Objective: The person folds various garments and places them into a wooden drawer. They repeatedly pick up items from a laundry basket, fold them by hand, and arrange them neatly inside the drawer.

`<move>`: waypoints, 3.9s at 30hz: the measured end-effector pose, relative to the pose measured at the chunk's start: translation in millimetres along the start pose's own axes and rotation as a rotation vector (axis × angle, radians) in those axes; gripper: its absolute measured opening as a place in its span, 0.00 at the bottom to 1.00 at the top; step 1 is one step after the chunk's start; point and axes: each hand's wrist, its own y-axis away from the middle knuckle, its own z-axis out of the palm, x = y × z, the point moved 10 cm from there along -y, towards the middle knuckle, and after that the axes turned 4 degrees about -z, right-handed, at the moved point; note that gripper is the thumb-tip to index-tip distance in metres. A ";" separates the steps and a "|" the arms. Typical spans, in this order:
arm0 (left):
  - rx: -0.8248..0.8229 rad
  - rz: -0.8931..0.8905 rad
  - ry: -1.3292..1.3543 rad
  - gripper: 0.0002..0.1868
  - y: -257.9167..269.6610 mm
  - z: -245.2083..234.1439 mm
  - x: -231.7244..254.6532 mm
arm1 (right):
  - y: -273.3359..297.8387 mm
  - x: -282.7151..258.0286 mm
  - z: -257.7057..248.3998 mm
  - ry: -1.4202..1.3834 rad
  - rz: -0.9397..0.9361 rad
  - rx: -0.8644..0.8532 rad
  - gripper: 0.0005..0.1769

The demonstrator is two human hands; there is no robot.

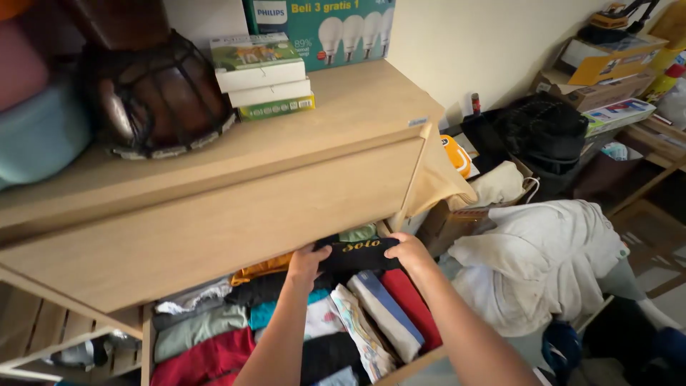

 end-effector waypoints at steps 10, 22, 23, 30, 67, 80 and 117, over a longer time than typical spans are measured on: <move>0.586 0.257 -0.466 0.22 21.2 -20.2 17.5 | -9.4 -39.4 17.3 0.434 -0.203 0.647 0.13; 0.750 0.246 -0.706 0.22 26.0 -16.3 31.3 | -2.0 -51.4 86.9 1.036 -0.236 0.024 0.31; 0.757 0.280 -0.709 0.21 26.6 -17.0 32.3 | -6.6 -51.6 92.9 1.086 -0.301 0.033 0.32; 0.695 0.331 -0.825 0.21 22.1 -20.0 23.7 | -23.9 -43.7 93.8 1.207 -0.387 0.092 0.27; -0.870 -0.532 -0.277 0.16 356.1 565.7 -300.1 | 387.8 53.7 -505.6 1.219 -0.057 0.382 0.24; -0.816 -0.277 0.321 0.27 338.1 480.7 -111.9 | 343.5 -42.6 -319.0 0.534 0.049 0.257 0.26; 0.142 0.102 -0.168 0.25 50.8 -16.7 20.1 | -20.1 -24.1 23.4 0.071 -0.072 -0.079 0.39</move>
